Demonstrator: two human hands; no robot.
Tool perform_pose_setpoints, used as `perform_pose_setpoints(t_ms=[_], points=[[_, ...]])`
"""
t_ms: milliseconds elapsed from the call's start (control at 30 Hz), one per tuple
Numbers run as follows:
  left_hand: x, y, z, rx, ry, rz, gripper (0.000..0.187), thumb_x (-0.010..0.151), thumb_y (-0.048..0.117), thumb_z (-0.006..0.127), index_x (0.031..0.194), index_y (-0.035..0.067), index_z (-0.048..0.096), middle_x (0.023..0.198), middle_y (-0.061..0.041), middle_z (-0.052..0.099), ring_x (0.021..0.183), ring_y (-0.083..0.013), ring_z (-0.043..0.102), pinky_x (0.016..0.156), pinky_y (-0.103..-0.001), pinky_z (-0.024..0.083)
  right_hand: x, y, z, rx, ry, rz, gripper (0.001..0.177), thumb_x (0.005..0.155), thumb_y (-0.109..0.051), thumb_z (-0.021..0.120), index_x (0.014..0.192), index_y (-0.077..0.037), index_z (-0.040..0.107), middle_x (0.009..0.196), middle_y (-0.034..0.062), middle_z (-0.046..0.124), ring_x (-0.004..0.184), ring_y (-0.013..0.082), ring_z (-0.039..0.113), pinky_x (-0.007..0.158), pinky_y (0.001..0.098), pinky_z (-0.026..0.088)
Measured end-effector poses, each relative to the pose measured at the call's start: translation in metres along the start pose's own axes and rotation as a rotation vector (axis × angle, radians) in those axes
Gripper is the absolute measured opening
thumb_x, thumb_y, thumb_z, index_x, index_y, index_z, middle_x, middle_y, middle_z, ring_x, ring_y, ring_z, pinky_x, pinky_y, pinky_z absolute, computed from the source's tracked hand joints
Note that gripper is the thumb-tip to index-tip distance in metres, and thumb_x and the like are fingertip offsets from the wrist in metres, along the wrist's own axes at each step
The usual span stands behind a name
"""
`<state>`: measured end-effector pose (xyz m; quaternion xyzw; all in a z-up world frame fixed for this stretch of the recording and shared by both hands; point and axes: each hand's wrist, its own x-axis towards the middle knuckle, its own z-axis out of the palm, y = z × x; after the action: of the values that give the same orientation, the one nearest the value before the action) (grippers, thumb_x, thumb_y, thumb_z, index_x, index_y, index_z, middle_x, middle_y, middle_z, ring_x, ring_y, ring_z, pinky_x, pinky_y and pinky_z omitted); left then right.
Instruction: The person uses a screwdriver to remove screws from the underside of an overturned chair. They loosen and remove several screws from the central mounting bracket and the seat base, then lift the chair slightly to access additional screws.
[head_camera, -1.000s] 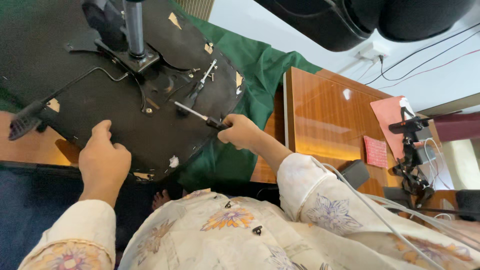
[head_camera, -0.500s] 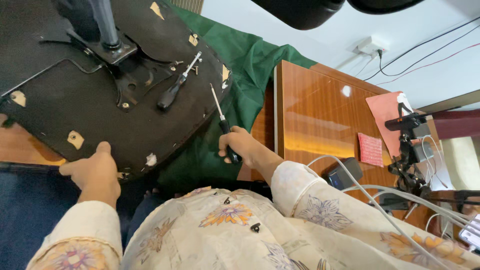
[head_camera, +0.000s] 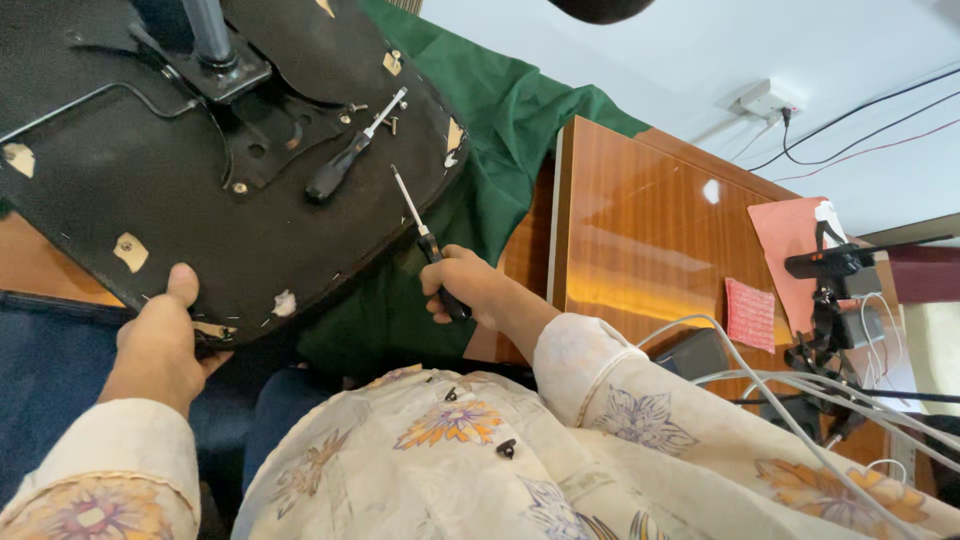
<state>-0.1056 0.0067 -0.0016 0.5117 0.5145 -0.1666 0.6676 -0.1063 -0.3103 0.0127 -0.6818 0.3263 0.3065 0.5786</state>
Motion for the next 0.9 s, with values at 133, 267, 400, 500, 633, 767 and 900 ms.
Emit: perform_pose_setpoints(t_ms=[133, 267, 400, 500, 633, 767, 900], points=[[-0.005, 0.005, 0.004, 0.028, 0.081, -0.062, 0.064, 0.097, 0.042, 0.068, 0.145, 0.005, 0.047, 0.138, -0.014, 0.062, 0.119, -0.0315, 0.066, 0.097, -0.052, 0.057, -0.008, -0.001, 0.002, 0.026, -0.047, -0.009, 0.035, 0.075, -0.006, 0.064, 0.109, -0.004, 0.055, 0.092, 0.0092, 0.061, 0.065, 0.02, 0.064, 0.062, 0.0404, 0.06], [-0.012, 0.009, 0.007, 0.052, 0.043, -0.068, 0.058, 0.098, 0.042, 0.065, 0.144, 0.009, 0.051, 0.137, -0.012, 0.065, 0.117, -0.0299, 0.067, 0.097, -0.053, 0.056, -0.012, -0.013, 0.009, 0.092, -0.04, 0.033, 0.035, 0.076, -0.008, 0.063, 0.11, -0.004, 0.055, 0.096, 0.0127, 0.059, 0.063, 0.0196, 0.062, 0.064, 0.0422, 0.062], [-0.023, 0.007, 0.012, 0.044, 0.006, -0.083, 0.055, 0.098, 0.042, 0.062, 0.143, 0.012, 0.052, 0.135, -0.01, 0.066, 0.117, -0.0293, 0.067, 0.096, -0.053, 0.056, -0.013, -0.025, 0.013, 0.157, -0.064, -0.037, 0.037, 0.073, -0.007, 0.059, 0.11, -0.008, 0.052, 0.113, 0.006, 0.069, 0.061, 0.0175, 0.058, 0.062, 0.0416, 0.061], [-0.03, 0.004, 0.017, 0.086, -0.039, -0.09, 0.056, 0.101, 0.044, 0.059, 0.145, 0.011, 0.052, 0.136, -0.011, 0.066, 0.118, -0.0289, 0.067, 0.097, -0.051, 0.056, -0.01, -0.031, 0.011, 0.135, -0.023, -0.095, 0.036, 0.074, -0.008, 0.06, 0.11, -0.006, 0.053, 0.11, 0.012, 0.068, 0.06, 0.0184, 0.058, 0.061, 0.0407, 0.06], [-0.039, -0.002, 0.031, -0.006, -0.112, -0.117, 0.055, 0.101, 0.041, 0.053, 0.149, 0.014, 0.045, 0.141, -0.01, 0.062, 0.124, -0.0284, 0.064, 0.101, -0.052, 0.055, -0.005, -0.033, 0.0, 0.151, 0.029, -0.102, 0.035, 0.074, -0.009, 0.06, 0.109, -0.007, 0.054, 0.107, 0.0124, 0.068, 0.06, 0.0184, 0.058, 0.06, 0.0407, 0.061], [-0.053, -0.007, 0.046, -0.047, -0.13, -0.125, 0.056, 0.102, 0.04, 0.051, 0.15, 0.014, 0.042, 0.145, -0.011, 0.059, 0.128, -0.0295, 0.062, 0.105, -0.054, 0.053, -0.004, -0.032, -0.014, 0.193, 0.057, -0.13, 0.033, 0.074, -0.008, 0.06, 0.107, -0.007, 0.055, 0.105, 0.011, 0.068, 0.06, 0.0186, 0.058, 0.06, 0.0409, 0.06], [-0.06, -0.01, 0.062, -0.066, -0.181, -0.138, 0.059, 0.102, 0.044, 0.052, 0.15, 0.011, 0.042, 0.145, -0.012, 0.059, 0.128, -0.0315, 0.061, 0.105, -0.056, 0.051, -0.005, -0.031, -0.023, 0.349, 0.101, -0.092, 0.026, 0.079, -0.011, 0.063, 0.104, -0.011, 0.053, 0.099, 0.0054, 0.063, 0.061, 0.0182, 0.059, 0.063, 0.042, 0.061]])
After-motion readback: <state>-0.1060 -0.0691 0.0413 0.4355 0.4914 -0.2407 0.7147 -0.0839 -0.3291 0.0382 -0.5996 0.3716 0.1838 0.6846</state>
